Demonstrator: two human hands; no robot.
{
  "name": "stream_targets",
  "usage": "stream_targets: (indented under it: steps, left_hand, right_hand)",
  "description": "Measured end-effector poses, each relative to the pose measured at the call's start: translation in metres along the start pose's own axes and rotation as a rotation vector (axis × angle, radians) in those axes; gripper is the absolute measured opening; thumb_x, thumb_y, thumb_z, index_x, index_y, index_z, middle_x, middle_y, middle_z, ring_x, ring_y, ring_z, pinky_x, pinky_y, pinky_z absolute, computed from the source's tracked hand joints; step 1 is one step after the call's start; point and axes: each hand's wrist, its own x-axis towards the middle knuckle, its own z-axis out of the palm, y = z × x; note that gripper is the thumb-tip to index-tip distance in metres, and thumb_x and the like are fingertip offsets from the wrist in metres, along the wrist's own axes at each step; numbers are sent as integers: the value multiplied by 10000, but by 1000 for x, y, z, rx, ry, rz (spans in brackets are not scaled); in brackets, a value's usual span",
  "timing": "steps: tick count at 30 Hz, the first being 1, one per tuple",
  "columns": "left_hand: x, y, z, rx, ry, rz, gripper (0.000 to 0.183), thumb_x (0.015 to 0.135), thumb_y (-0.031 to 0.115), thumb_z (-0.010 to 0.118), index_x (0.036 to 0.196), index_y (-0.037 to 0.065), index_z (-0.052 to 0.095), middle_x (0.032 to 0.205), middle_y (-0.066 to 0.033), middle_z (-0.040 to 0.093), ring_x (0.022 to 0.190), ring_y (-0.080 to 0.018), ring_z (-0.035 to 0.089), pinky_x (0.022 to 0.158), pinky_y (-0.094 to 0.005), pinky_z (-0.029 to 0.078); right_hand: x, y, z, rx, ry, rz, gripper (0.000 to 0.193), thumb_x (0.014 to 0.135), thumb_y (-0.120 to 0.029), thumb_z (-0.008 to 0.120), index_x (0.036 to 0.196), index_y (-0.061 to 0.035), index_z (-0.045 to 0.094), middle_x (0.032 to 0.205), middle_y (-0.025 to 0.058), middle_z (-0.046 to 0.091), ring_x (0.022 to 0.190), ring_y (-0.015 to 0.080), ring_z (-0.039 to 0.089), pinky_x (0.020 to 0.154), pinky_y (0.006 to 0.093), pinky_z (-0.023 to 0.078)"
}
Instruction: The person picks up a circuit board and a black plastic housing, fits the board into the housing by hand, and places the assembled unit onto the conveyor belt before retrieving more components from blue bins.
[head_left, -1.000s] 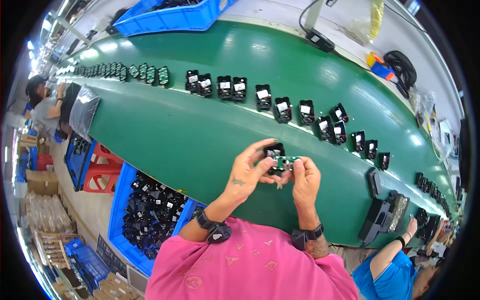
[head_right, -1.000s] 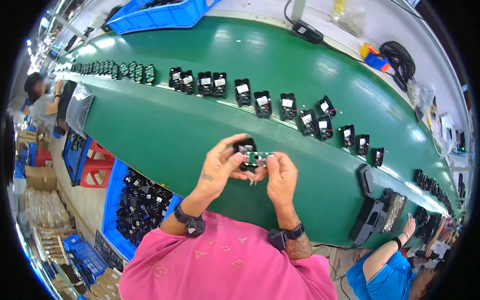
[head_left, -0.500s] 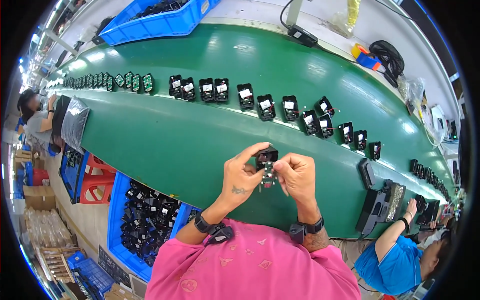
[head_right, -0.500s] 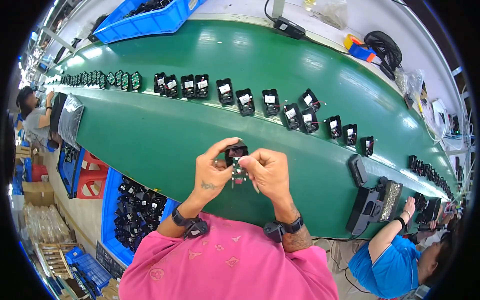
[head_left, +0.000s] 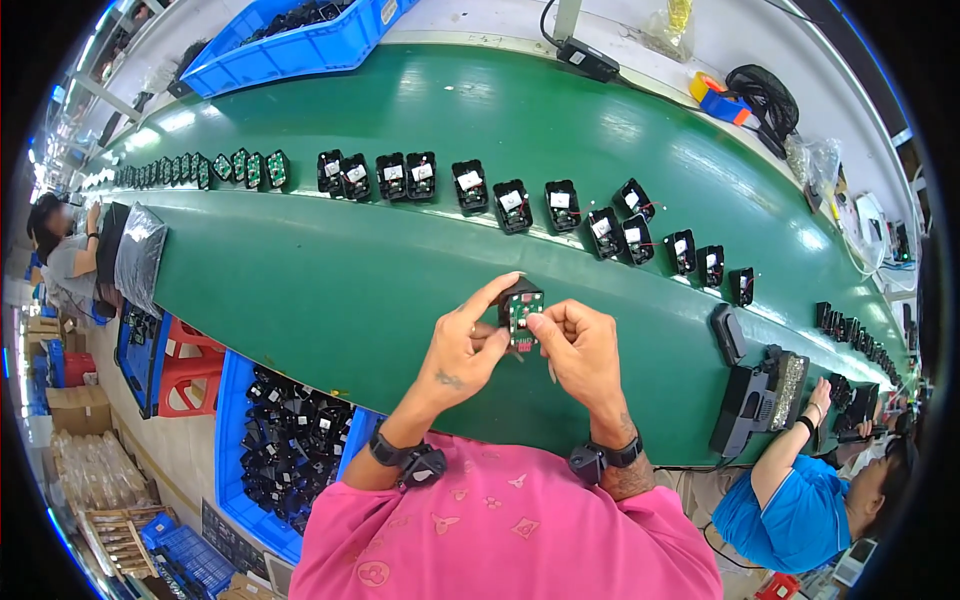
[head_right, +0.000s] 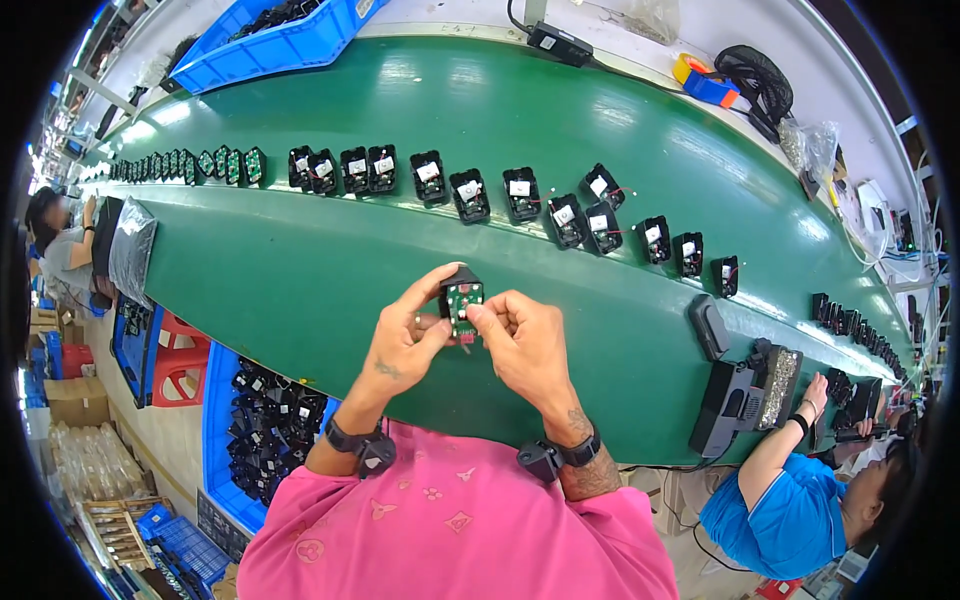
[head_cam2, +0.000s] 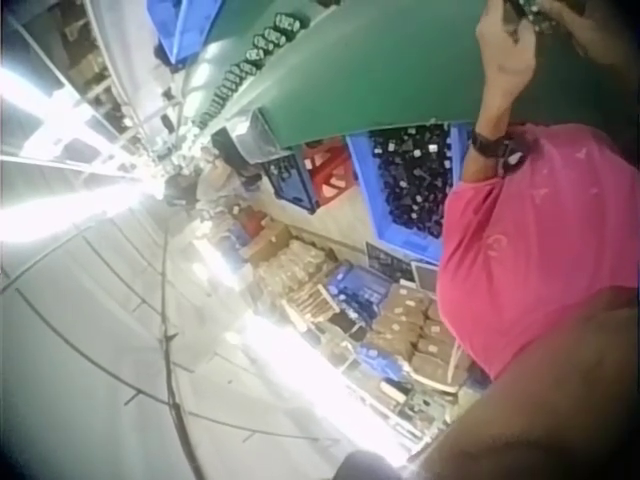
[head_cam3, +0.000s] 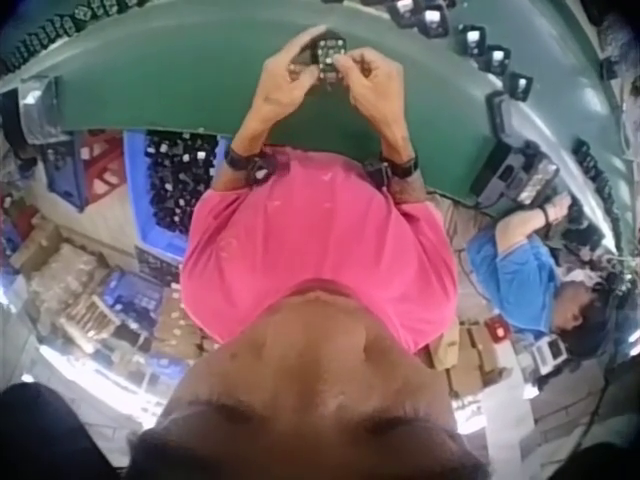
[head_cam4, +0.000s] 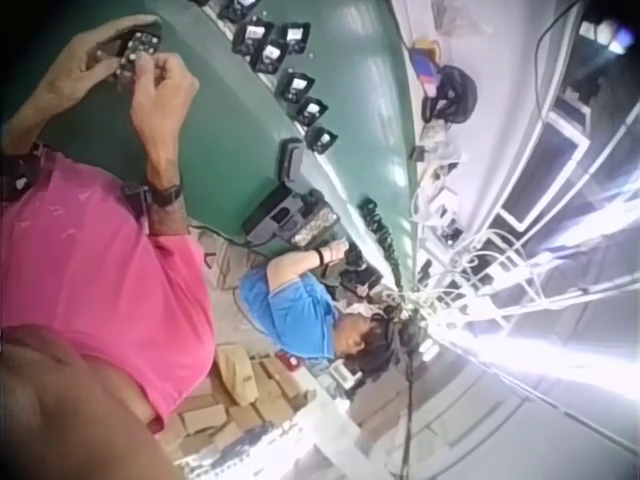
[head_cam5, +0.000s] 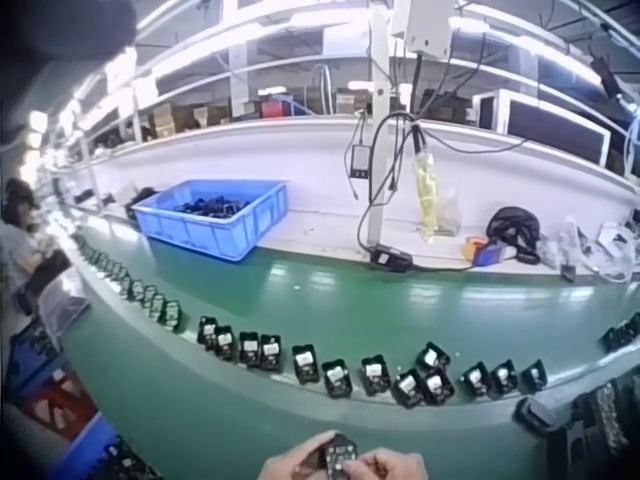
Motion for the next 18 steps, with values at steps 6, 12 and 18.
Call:
stream_targets:
  steps: [6,12,18]
  left_hand:
    - [2,-1,-1,-99,-3,-74,412,959,36,562,1369,28,522,1125,-154,677,722,-154,707,539,-239,556]
    - [3,-4,10,-95,50,-106,320,1005,99,509,1312,13,540,986,-131,694,626,-153,688,488,-239,542]
    - [6,-5,9,4,103,-76,300,1006,102,506,1289,12,553,935,-112,697,597,-136,670,478,-252,535]
  right_hand:
    - [4,6,2,-227,13,-77,189,904,-138,719,898,40,656,634,31,619,543,35,495,468,236,386]
    - [5,11,17,-161,-23,-269,387,977,-93,575,1354,-29,520,885,100,671,743,131,630,681,300,516]
    - [14,20,24,-52,-79,-232,408,1004,-103,526,1408,-65,496,911,69,641,758,136,611,691,302,515]
